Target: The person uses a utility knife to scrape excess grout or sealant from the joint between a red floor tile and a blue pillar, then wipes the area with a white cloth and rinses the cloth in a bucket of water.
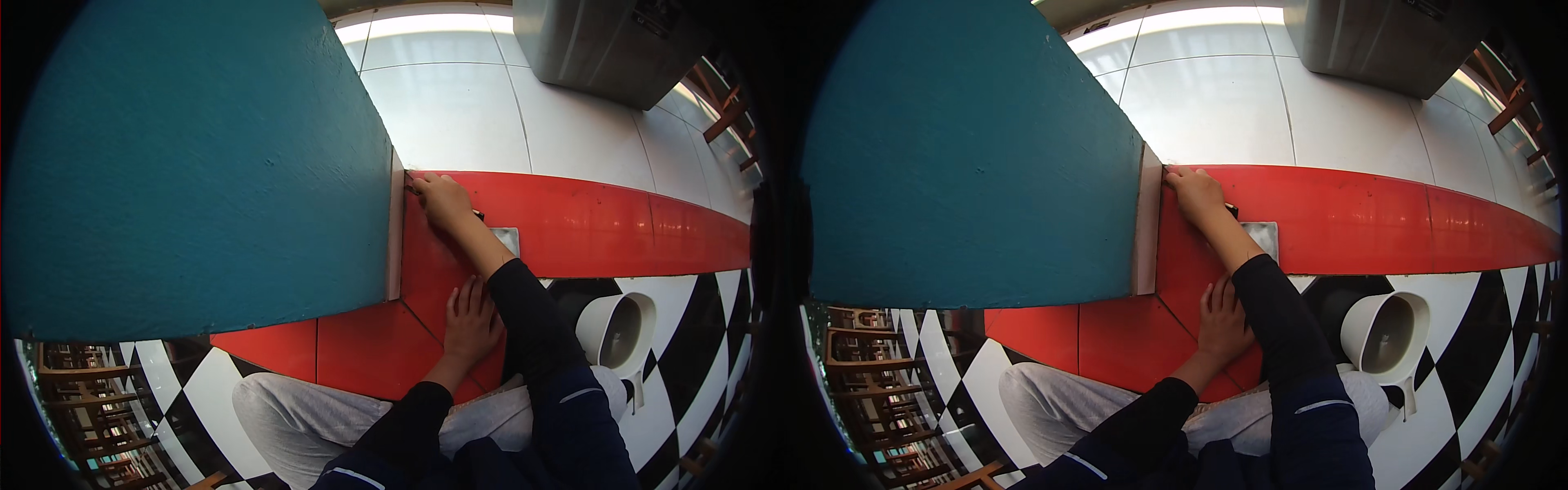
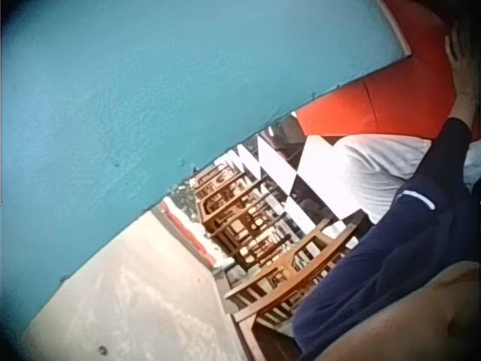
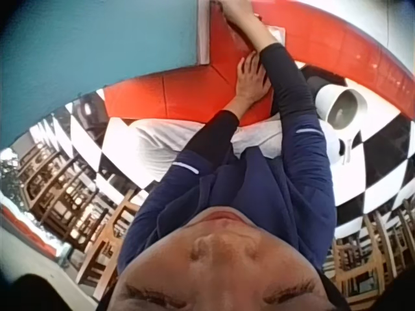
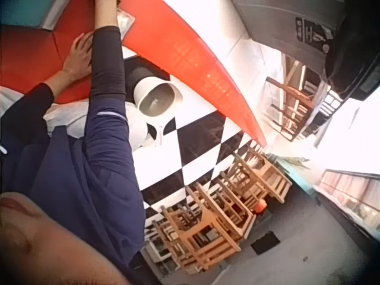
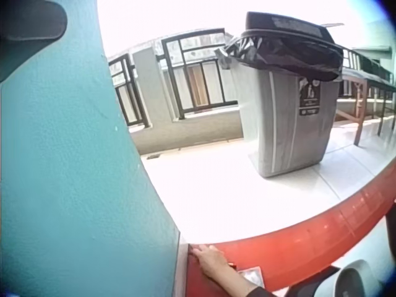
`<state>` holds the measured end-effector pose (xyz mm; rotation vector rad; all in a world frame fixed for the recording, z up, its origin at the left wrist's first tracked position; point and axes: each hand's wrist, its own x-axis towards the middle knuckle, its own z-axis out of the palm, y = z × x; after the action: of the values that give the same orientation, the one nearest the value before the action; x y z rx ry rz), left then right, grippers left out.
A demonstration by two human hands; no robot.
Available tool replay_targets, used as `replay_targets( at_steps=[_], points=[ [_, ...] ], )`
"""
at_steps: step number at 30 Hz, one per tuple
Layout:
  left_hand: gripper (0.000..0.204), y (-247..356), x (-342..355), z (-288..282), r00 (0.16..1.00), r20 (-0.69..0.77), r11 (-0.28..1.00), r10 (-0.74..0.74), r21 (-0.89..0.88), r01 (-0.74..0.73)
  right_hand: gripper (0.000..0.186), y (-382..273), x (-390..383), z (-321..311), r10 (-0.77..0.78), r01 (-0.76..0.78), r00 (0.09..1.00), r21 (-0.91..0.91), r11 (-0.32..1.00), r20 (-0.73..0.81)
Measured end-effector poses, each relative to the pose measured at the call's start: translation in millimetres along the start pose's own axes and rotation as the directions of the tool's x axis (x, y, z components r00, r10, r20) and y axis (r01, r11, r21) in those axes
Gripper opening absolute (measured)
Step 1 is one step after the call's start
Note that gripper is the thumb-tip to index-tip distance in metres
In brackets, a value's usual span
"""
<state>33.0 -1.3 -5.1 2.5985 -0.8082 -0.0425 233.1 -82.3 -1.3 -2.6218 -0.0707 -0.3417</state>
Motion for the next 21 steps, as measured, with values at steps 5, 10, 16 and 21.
replay_targets(
  at_steps=[5, 10, 16, 21],
  points=[
    [0.049, 4, 1, -1, 1.000, 0.017, 1.000, -0.004, -0.004, 0.004, 0.021, 7, 12, -11, 0.018, -0.015, 0.995, -0.033, 0.999, 0.094],
    [0.049, 3, 2, -1, 1.000, 0.004, 1.000, -0.003, -0.014, 0.003, 0.022, 7, 13, -16, 0.056, -0.057, 0.996, 0.016, 0.998, 0.069],
    [0.049, 3, 2, -1, 1.000, 0.009, 1.000, 0.004, -0.011, -0.004, 0.018, 6, 17, -15, 0.059, -0.059, 0.998, -0.007, 0.998, 0.036],
    [0.048, 4, 1, -2, 1.000, 0.010, 1.000, -0.002, 0.004, 0.002, 0.016, 9, 17, -13, 0.026, -0.032, 0.995, 0.062, 0.998, 0.098]
  ],
)
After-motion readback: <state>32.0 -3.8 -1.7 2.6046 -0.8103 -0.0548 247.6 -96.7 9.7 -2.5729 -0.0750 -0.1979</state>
